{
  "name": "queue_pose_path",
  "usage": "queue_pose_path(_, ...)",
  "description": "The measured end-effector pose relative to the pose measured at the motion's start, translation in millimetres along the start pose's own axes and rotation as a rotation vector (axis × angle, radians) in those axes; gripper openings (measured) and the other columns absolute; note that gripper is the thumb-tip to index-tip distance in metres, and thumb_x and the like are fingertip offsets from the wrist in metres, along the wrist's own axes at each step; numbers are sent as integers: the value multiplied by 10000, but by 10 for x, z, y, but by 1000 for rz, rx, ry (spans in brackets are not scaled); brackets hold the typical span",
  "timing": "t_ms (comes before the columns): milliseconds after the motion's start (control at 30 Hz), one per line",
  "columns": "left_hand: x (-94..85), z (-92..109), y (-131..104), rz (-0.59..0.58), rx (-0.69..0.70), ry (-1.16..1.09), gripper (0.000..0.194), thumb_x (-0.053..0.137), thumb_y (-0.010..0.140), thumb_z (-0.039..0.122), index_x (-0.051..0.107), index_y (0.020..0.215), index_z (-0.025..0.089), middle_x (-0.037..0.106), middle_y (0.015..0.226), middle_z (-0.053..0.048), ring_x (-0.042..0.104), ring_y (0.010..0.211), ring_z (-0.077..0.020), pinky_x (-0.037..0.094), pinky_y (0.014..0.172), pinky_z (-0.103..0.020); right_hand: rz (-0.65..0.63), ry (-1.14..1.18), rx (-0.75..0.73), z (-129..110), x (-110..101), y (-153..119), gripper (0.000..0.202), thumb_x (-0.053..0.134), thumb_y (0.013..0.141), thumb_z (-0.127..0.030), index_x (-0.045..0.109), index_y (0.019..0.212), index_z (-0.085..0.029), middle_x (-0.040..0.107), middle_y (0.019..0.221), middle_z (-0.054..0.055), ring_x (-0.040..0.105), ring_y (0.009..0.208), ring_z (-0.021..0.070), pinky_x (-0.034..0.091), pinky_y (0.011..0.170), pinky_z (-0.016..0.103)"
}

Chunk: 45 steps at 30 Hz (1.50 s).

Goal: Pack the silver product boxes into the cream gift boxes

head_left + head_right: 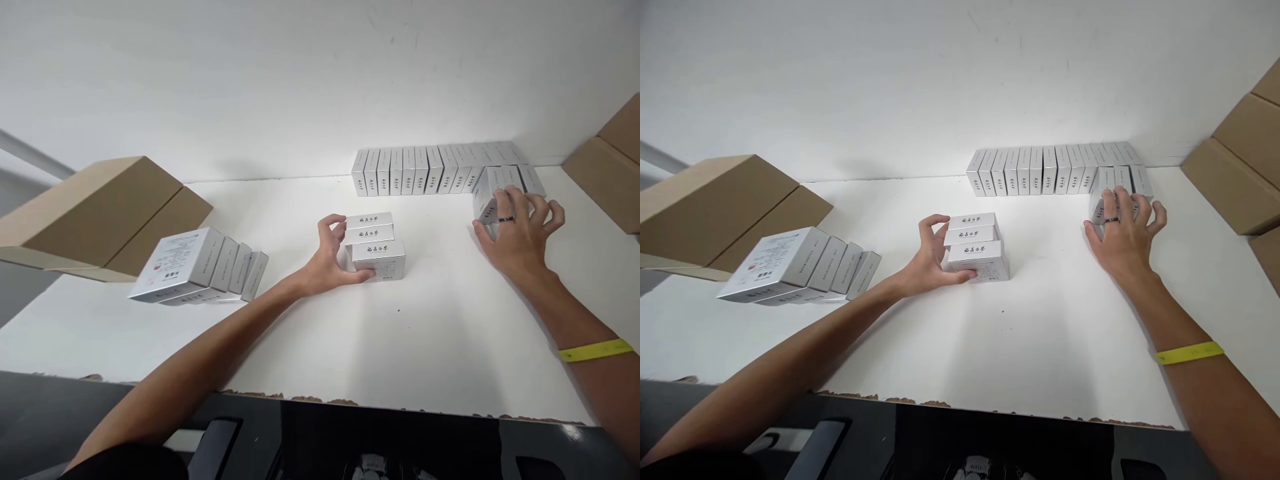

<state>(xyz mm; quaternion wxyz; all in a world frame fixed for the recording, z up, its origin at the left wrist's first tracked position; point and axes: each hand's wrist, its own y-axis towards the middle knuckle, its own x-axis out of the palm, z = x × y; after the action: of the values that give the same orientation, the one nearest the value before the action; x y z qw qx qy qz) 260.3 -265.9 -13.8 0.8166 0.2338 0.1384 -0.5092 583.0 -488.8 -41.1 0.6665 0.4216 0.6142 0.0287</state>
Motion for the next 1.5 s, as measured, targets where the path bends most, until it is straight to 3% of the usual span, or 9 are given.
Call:
queue_pose_path(267, 104, 17, 72, 15, -9, 68, 1125, 928, 715, 470, 162, 1525, 317, 423, 1568, -191, 533, 1450, -356, 576, 1121, -532, -52, -42, -2, 20, -117, 51, 614, 416, 1075, -554, 527, 1569, -207, 543, 1612, 137, 377, 1497, 437, 157, 1253, 748)
queue_pose_path(567, 147, 217, -89, 61, -94, 134, 1025, 907, 727, 493, 326, 1539, 261, 521, 1528, -174, 627, 1334, -359, 614, 1080, -504, -89, -75, -130, 9, -122, 245, 485, 505, 1024, -409, 611, 1403, -125, 562, 1587, 169, 456, 1445, 423, 113, 1294, 694)
queue_pose_path(700, 167, 274, -294, 35, -151, 94, 1060, 899, 743, 485, 267, 1568, 274, 507, 1528, -187, 619, 1327, -376, 571, 1128, -616, -176, 47, -270, -136, -124, 235, 385, 490, 1054, -379, 668, 1316, -160, 665, 1465, 163, 574, 1336, 381, 201, 1288, 670)
queue_pose_path(867, 126, 376, -555, 26, -267, 52, 1067, 885, 734, 516, 272, 1573, 274, 480, 1528, -182, 582, 1359, -397, 541, 1149, -662, -328, 128, -330, -377, -163, 8, 322, 433, 1047, -295, 740, 1098, -214, 782, 1097, 97, 710, 1069, 273, 502, 1110, 449)
queue_pose_path(933, 91, 425, -664, 12, -308, 68, 1068, 876, 728, 535, 272, 1570, 278, 501, 1491, -175, 584, 1347, -408, 538, 1140, -679, -328, 113, -240, -433, -211, -23, 350, 426, 1052, -333, 724, 1177, -196, 764, 1126, 130, 696, 1122, 302, 496, 1117, 478)
queue_pose_path(1067, 53, 531, -867, -13, -425, 55, 1083, 848, 743, 552, 225, 1587, 283, 556, 1411, -167, 616, 1309, -412, 545, 1117, -685, -340, 28, 66, -452, -217, 203, 661, 518, 1011, -508, 496, 1523, -90, 507, 1572, 264, 450, 1480, 450, 427, 1182, 607)
queue_pose_path(1233, 97, 645, -1073, 31, -467, 54, 1102, 809, 783, 527, 147, 1634, 299, 515, 1500, -183, 597, 1361, -419, 530, 1146, -676, -535, -55, 371, -506, -27, 644, 810, 536, 992, -521, 349, 1587, -4, 540, 1466, 351, 491, 1444, 496, 418, 1176, 645)
queue_pose_path(1367, 133, 720, -1234, 102, -477, 61, 1136, 782, 831, 528, 62, 1687, 328, 384, 1672, -184, 470, 1518, -437, 397, 1274, -691, -680, 6, 294, -679, -79, 696, 923, 640, 885, -446, 263, 1637, -65, 475, 1558, 316, 514, 1419, 462, 483, 1127, 576)
queue_pose_path(1500, 181, 748, -1351, 161, -494, -7, 1245, 776, 847, 554, -116, 1695, 365, 291, 1753, -172, 359, 1610, -436, 299, 1320, -716, -868, 192, 13, -832, -378, 403, 1068, 759, 778, -438, 210, 1677, -265, 549, 1550, 150, 619, 1312, 378, 597, 974, 454)
